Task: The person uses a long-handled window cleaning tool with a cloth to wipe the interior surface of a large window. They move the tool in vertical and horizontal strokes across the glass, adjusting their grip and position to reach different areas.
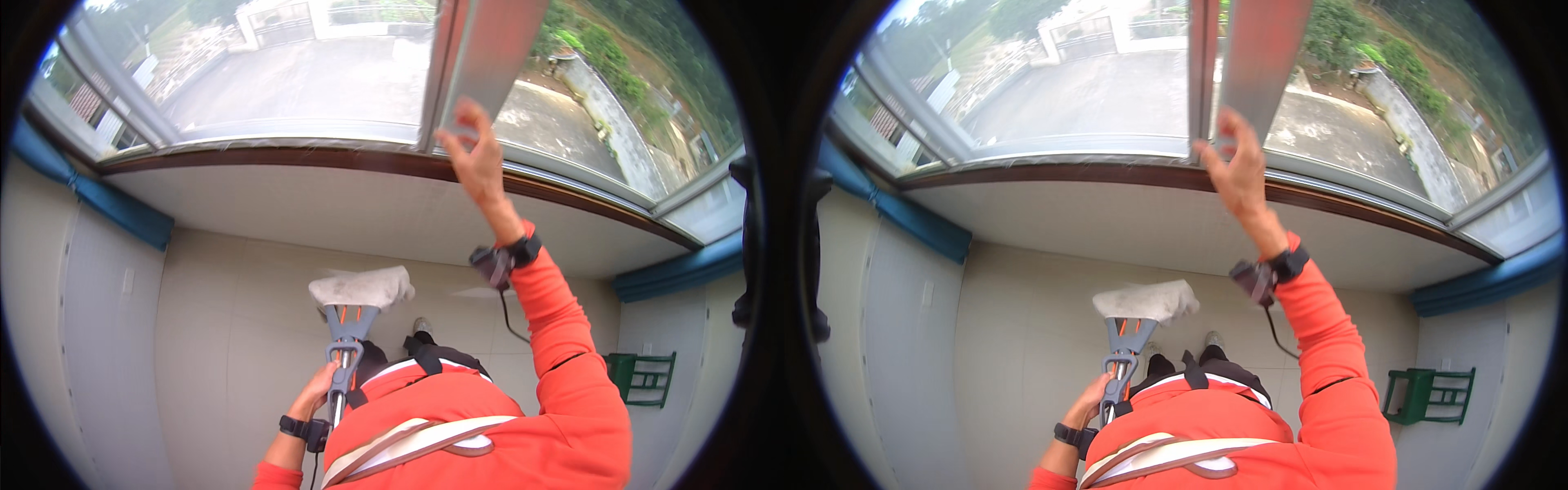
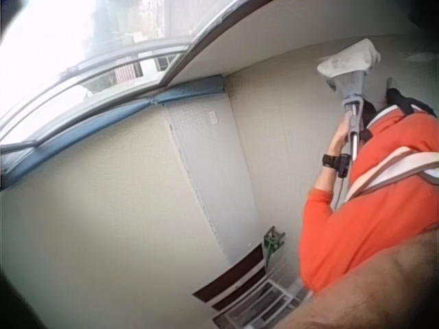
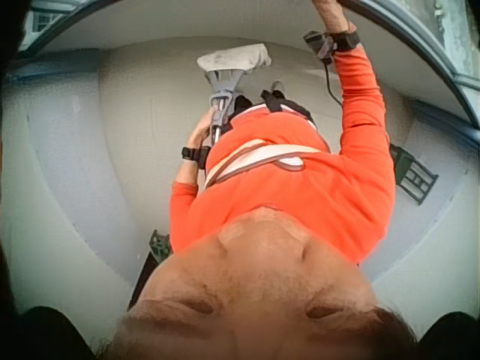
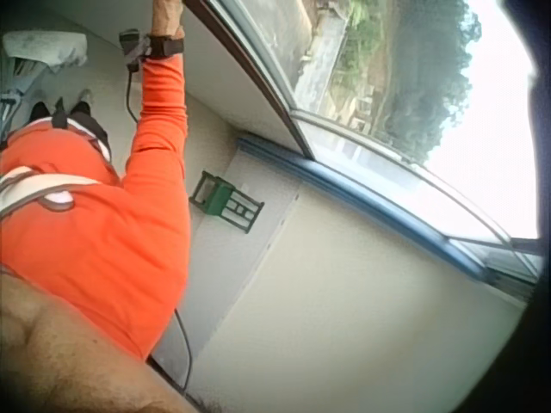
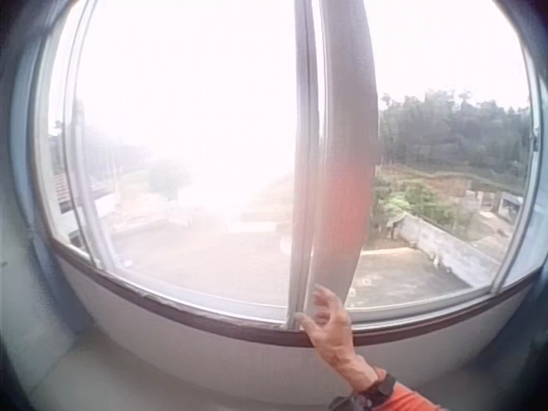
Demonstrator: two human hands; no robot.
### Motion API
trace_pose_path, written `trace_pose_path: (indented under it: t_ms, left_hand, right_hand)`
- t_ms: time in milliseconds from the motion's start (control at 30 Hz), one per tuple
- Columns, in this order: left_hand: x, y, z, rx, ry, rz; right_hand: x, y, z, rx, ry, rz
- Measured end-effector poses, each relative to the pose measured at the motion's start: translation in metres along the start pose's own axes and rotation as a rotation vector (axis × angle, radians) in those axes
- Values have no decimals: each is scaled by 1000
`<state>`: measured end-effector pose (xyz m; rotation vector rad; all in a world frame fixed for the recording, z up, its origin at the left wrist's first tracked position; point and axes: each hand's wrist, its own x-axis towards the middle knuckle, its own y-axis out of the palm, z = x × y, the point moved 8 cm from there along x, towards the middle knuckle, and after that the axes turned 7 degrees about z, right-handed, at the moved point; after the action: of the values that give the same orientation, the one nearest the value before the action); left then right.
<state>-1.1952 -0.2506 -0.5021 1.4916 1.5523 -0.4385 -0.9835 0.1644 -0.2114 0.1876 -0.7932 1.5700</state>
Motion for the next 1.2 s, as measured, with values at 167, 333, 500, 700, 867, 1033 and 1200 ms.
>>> trace_pose_path:
  t_ms: [167, 333, 500, 700, 867, 1033, 1200]
  left_hand:
    - [-22, -17, -7, -271, 190, -132]
    - [-50, -43, -13, -470, 369, -249]
    - [-84, -61, -24, -456, 454, -398]
    - [-114, -56, -49, -422, 549, -441]
    - [-130, -45, -52, -484, 590, -555]
    - [-133, -29, -53, -516, 616, -600]
    - [-122, -18, -53, -550, 625, -634]
  right_hand:
    - [77, 23, 38, -302, -330, -219]
    - [84, 28, 23, -434, -297, -277]
    - [79, 15, 23, -509, -349, -227]
    - [79, 10, 28, -534, -398, -332]
    - [71, -47, 0, -594, -275, -389]
    - [43, -186, -76, -714, -305, -485]
    - [18, -388, -199, -1120, -23, -614]
